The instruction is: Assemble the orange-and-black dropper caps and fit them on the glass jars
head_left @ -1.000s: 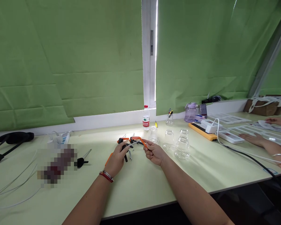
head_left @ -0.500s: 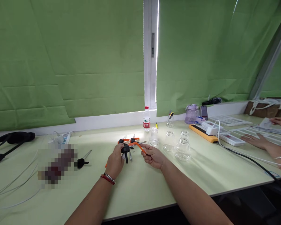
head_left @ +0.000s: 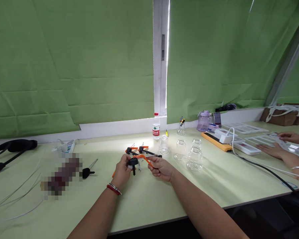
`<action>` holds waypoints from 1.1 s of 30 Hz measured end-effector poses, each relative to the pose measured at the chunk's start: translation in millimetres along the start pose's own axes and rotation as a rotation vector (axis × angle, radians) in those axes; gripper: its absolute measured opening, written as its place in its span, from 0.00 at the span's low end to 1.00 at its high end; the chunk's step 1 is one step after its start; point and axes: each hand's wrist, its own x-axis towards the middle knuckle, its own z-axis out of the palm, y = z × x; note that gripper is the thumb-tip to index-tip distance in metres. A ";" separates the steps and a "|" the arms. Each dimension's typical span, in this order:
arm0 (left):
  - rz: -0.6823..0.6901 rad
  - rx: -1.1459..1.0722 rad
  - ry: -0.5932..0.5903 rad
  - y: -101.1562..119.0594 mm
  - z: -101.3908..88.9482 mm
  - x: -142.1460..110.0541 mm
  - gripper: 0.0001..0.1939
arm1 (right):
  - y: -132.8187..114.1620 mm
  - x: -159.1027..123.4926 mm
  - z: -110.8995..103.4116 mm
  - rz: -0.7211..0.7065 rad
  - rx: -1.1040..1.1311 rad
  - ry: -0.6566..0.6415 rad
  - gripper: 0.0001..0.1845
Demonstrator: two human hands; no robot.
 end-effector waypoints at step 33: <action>-0.194 -0.545 -0.362 18.0 -6.8 -6.7 0.27 | 5.4 1.7 -2.3 0.011 -0.292 0.066 0.28</action>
